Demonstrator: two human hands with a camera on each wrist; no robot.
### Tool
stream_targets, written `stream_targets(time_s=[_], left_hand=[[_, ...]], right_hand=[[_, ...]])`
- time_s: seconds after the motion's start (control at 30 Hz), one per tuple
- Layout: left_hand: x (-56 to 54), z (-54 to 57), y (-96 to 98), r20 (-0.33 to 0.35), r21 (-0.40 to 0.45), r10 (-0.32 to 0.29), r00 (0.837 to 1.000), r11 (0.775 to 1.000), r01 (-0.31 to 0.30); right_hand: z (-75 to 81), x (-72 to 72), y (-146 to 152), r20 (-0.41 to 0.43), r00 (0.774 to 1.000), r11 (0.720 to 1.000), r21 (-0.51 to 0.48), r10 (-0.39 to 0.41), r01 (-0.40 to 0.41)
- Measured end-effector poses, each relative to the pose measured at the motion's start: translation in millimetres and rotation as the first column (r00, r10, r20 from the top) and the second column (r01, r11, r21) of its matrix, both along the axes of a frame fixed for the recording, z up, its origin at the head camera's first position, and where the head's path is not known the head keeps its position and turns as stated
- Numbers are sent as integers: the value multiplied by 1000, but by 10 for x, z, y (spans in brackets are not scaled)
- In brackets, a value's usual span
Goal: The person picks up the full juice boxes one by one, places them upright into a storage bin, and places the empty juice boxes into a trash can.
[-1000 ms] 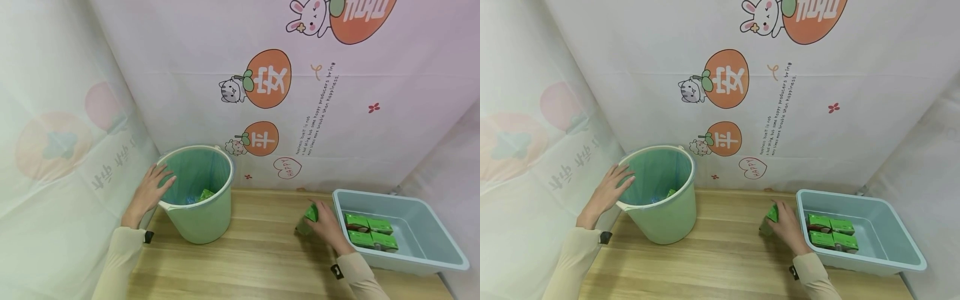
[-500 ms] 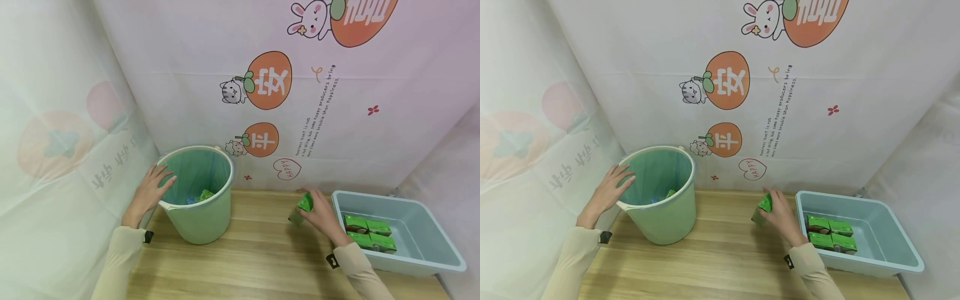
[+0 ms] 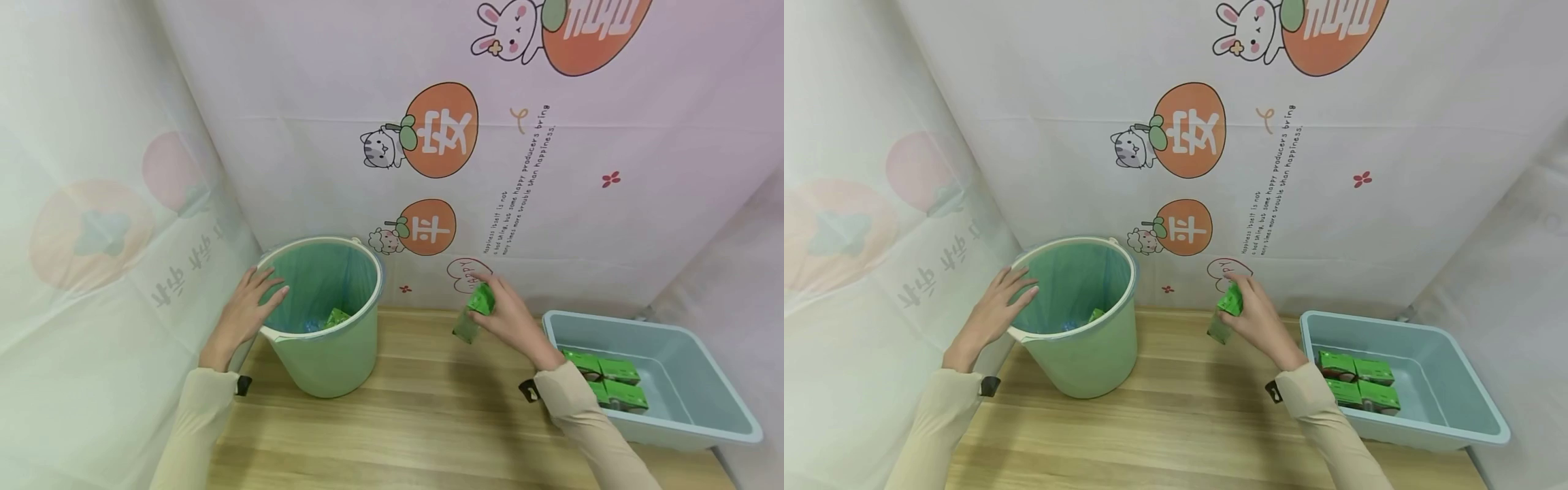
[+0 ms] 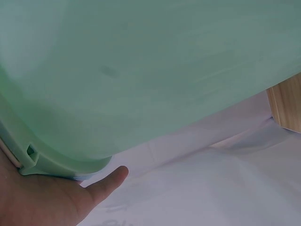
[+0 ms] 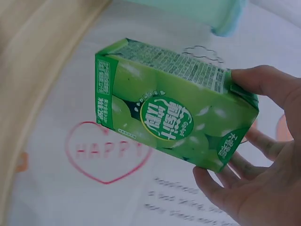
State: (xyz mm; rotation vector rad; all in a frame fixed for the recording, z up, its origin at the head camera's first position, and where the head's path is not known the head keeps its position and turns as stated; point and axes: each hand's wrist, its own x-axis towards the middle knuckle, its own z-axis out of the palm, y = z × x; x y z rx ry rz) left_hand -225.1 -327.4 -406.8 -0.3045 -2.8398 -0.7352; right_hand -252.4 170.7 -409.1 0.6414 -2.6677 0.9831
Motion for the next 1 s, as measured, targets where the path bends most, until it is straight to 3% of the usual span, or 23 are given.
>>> stream_targets(time_s=[0.63,0.8,1.0], left_hand=[[22,10,-11,3,-6,-6,1000,1000,6],[43,14,-13,1,0,2,1000,1000,-2],[29,31,16,3,2,0,1000,1000,0]], right_hand=[[718,-80,-577,-58,982,982,-58,178,-181],[848,-164,-716,-72,967,964,-82,246,-251],[977,-237,-865,-35,962,954,-126,269,-271]])
